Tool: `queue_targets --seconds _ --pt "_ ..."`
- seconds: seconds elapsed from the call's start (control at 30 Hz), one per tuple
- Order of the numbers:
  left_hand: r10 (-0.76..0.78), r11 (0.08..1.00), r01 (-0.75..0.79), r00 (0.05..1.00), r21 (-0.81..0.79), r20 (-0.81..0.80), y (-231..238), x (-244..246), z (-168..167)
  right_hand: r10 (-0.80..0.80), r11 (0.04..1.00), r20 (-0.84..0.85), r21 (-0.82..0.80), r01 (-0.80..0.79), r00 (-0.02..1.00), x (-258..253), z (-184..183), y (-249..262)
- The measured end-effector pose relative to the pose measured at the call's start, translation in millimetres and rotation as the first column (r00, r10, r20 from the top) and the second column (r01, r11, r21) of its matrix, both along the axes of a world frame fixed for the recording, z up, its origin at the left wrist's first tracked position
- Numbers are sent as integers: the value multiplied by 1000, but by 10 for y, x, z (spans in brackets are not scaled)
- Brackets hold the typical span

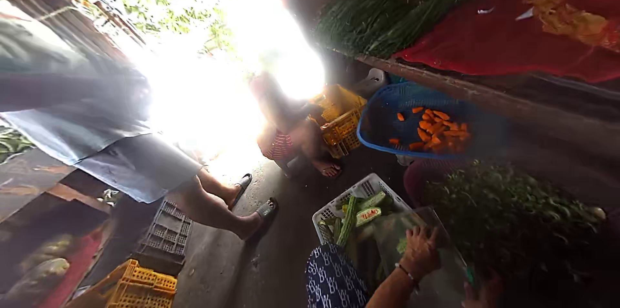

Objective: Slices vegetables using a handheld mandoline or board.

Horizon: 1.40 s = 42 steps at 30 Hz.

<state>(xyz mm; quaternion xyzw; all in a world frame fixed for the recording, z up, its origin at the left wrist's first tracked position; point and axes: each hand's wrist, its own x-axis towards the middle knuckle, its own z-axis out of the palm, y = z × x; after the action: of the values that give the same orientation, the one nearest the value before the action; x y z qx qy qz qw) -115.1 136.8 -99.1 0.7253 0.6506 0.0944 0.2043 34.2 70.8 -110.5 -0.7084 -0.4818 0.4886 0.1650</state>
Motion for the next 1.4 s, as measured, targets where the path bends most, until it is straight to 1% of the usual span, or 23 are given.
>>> queue_targets --seconds 0.07,0.1,0.17,0.23,0.3,0.37,0.43,0.5,0.53,0.57,0.73,0.8,0.83,0.87,0.93,0.97,1.03,1.1,1.13,1.2,1.27,1.33,1.4 --pt "-22 999 22 1000 -46 2 4 -51 210 26 996 -30 86 -24 999 -22 35 -5" --pt "-49 994 48 999 -95 -9 -16 -51 358 47 994 -22 104 -45 999 -17 155 -39" --pt "-119 975 105 991 -196 -60 28 -41 508 162 984 111 52 -169 981 42 437 -92" --pt "-116 970 106 993 -218 -33 63 -51 441 252 965 234 13 -262 939 42 555 -75" --pt "-86 984 89 996 -154 25 -46 -49 374 275 958 317 -10 -287 908 41 520 -86" --pt "-80 993 81 997 -89 13 -105 -28 336 288 951 387 -7 -309 876 19 482 -94" --pt "-69 991 63 996 -119 -52 -112 48 360 302 942 449 -5 -336 841 -6 536 -84" --pt "-55 972 21 989 -232 -139 21 144 354 309 933 488 12 -360 817 -40 558 -75" --pt "-47 967 3 985 -256 -165 63 166 339 315 929 499 10 -369 807 -64 550 -78" --pt "-38 969 -5 985 -247 -169 72 168 318 326 926 509 -2 -378 796 -89 535 -82" --pt "-3 966 -40 986 -254 -166 59 189 351 393 917 527 -158 -367 754 -194 600 -42" --pt "8 979 -34 992 -202 -127 -18 159 337 412 910 519 -192 -368 748 -220 637 -18" --pt "9 988 -24 995 -151 -100 -70 139 325 420 907 520 -206 -368 744 -227 652 -1" --pt "9 989 -24 995 -148 -102 -66 136 316 429 903 525 -221 -369 735 -233 671 13" --pt "8 975 -38 991 -220 -136 5 171 321 441 897 542 -244 -369 715 -247 695 21" --pt "4 979 -32 991 -204 -133 -16 174 314 447 894 549 -255 -368 706 -260 703 18" --pt "-1 992 -10 996 -123 -89 -110 151 302 436 899 563 -243 -364 702 -287 701 -3" --pt "6 995 -12 998 -102 -65 -127 136 301 437 899 565 -248 -361 700 -311 708 14" --pt "9 994 -16 998 -112 -58 -109 133 298 443 896 553 -261 -358 705 -320 712 47" --pt "18 980 -31 998 -198 -64 -15 144 286 443 896 520 -264 -356 730 -339 650 144" --pt "24 971 -40 997 -236 -71 28 151 273 415 910 515 -230 -345 750 -381 544 235" --pt "31 981 -39 998 -188 -48 -7 131 277 406 914 507 -227 -336 761 -395 509 276" --pt "24 995 -24 1000 -102 3 -109 109 278 410 912 511 -233 -338 756 -338 481 179"
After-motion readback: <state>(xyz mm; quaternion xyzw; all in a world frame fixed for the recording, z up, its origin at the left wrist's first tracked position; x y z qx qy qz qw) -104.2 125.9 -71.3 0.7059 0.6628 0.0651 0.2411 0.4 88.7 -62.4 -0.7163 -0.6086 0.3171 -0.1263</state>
